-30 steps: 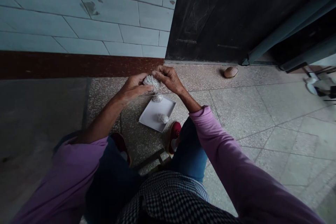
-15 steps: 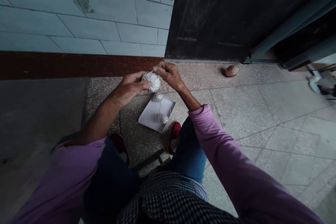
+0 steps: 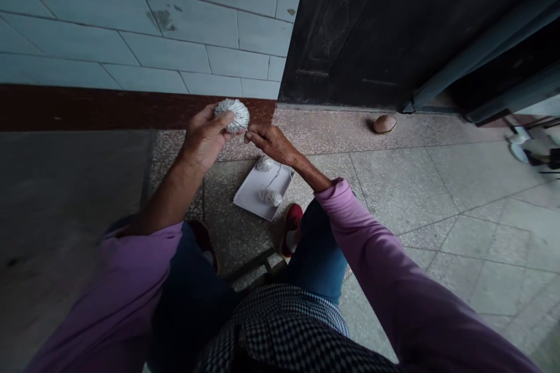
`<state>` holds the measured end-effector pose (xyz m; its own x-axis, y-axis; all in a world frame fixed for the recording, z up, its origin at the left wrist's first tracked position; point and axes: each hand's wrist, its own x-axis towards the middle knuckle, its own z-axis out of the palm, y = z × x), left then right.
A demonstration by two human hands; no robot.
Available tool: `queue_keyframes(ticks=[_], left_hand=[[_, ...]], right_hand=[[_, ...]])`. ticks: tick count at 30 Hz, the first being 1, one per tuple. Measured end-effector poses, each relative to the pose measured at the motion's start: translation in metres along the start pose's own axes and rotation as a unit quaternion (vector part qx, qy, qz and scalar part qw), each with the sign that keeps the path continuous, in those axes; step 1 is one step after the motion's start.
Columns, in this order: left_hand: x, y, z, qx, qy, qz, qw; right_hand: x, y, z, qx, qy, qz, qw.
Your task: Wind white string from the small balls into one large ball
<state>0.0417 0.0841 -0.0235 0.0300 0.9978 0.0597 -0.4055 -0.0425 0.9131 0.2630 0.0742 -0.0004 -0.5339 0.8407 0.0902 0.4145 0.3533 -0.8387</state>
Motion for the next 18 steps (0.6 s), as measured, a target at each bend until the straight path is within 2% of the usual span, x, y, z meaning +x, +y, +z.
queue_keyframes(ticks=[4, 6, 8, 11, 13, 15, 18], left_hand=[[0.004, -0.004, -0.008, 0.133, 0.03, 0.05, 0.989], [0.003, -0.002, -0.009, 0.206, 0.002, 0.051, 0.977], [-0.002, 0.001, -0.006, 0.243, -0.05, 0.029, 0.968], [-0.014, 0.007, 0.005, 0.226, -0.129, -0.029, 0.965], [-0.021, 0.009, 0.012, 0.191, -0.166, -0.069, 0.965], [-0.026, 0.01, 0.018, 0.162, -0.177, -0.094, 0.966], [-0.026, 0.012, 0.022, 0.136, -0.159, -0.109, 0.972]], right_hand=[[-0.001, 0.003, 0.004, 0.04, -0.046, -0.038, 0.997], [-0.001, 0.004, 0.0, 0.067, -0.026, -0.045, 0.996], [-0.001, 0.005, -0.008, 0.087, 0.025, -0.045, 0.995], [0.0, 0.008, -0.02, 0.104, 0.111, -0.032, 0.988], [0.003, 0.011, -0.025, 0.108, 0.144, -0.012, 0.983], [0.007, 0.014, -0.026, 0.108, 0.156, 0.014, 0.982], [0.013, 0.019, -0.021, 0.109, 0.152, 0.041, 0.982]])
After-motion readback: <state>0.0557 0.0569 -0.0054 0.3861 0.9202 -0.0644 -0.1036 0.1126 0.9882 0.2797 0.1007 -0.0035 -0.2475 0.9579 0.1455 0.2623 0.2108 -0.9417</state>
